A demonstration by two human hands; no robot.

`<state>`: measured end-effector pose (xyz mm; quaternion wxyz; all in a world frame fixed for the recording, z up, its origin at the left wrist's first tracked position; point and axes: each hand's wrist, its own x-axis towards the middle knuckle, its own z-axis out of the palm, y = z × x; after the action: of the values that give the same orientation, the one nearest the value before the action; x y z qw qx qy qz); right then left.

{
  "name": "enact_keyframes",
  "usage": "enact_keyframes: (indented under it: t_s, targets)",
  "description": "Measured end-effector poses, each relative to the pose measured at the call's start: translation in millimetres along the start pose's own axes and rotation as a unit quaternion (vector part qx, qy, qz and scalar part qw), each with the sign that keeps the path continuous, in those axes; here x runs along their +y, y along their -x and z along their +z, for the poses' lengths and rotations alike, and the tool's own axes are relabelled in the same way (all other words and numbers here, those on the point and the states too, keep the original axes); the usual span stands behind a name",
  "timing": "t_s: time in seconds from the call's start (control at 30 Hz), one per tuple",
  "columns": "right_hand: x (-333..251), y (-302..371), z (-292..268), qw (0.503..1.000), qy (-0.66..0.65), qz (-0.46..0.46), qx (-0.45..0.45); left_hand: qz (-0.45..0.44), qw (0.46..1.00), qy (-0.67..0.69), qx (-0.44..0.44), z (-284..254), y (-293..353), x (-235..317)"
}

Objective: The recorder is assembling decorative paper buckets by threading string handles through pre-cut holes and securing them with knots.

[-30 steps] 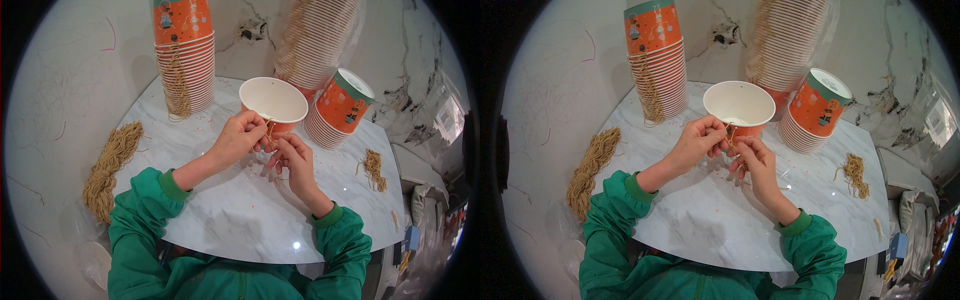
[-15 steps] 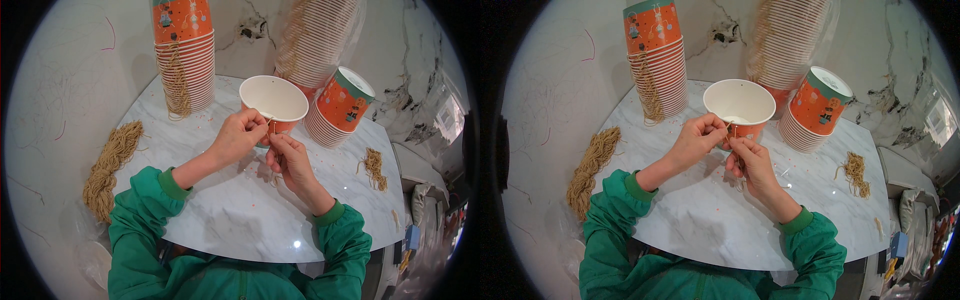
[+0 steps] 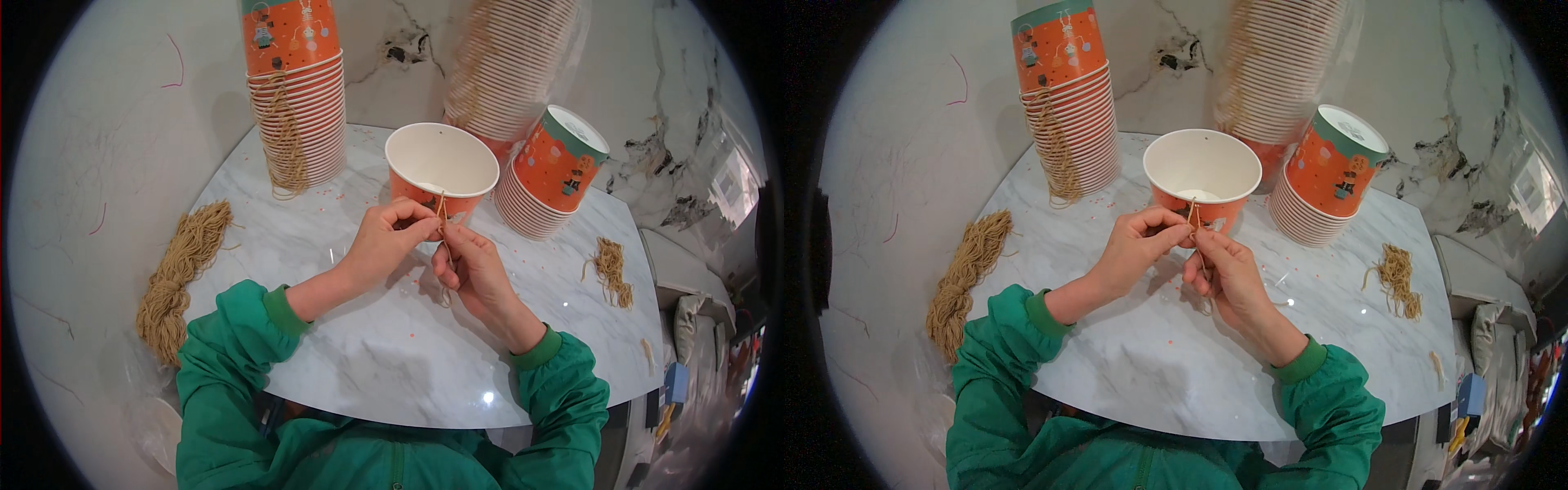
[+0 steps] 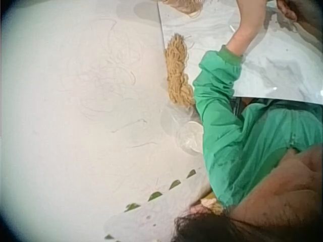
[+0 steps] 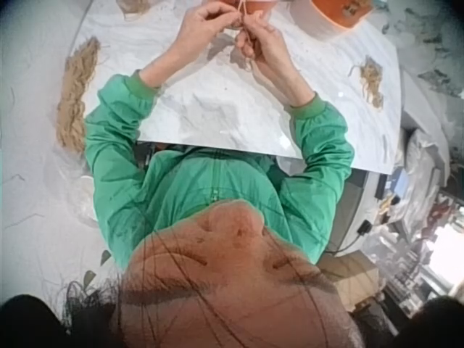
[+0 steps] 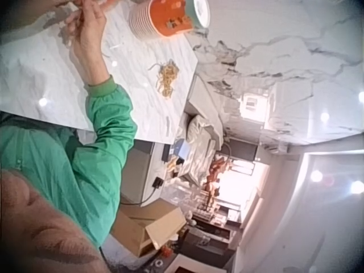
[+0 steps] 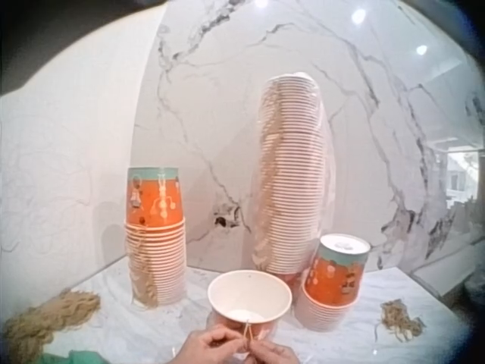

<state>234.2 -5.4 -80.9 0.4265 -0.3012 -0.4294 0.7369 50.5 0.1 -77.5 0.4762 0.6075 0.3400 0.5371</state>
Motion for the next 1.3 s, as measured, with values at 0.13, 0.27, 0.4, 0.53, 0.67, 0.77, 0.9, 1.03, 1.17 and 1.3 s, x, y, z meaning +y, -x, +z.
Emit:
enact_keyframes:
  t_s: [0.13,0.27,0.4,0.53,0.67,0.77,0.9,1.03,1.17,1.3]
  targets:
    - [-4,5,2,1.0,-0.009,0.015,-0.001,-0.077,0.996,0.043,0.008,-1,0,9]
    - [-4,9,10,0.999,0.028,-0.006,0.042,-0.1,0.994,0.042,0.022,-4,-1,6]
    - [0,9,8,0.992,0.109,-0.049,0.05,-0.104,0.993,0.044,0.016,-4,-2,7]
    - [2,9,9,0.987,0.132,-0.071,0.051,-0.107,0.993,0.039,0.013,-3,-1,8]
    - [2,10,10,0.988,0.127,-0.069,0.061,-0.104,0.994,0.033,0.007,-1,0,10]
    - [2,10,10,0.988,0.127,-0.066,0.064,-0.102,0.994,0.045,0.007,-3,0,9]
    - [4,9,9,0.987,0.13,-0.066,0.061,-0.085,0.995,0.052,0.012,-5,-1,12]
    - [5,8,8,0.986,0.139,-0.071,0.061,-0.084,0.995,0.057,0.007,-8,-2,11]
    - [4,8,8,0.986,0.135,-0.072,0.06,-0.072,0.997,0.036,-0.008,-2,-1,11]
    - [2,9,7,0.988,0.127,-0.064,0.062,-0.067,0.997,0.009,-0.026,-1,2,6]
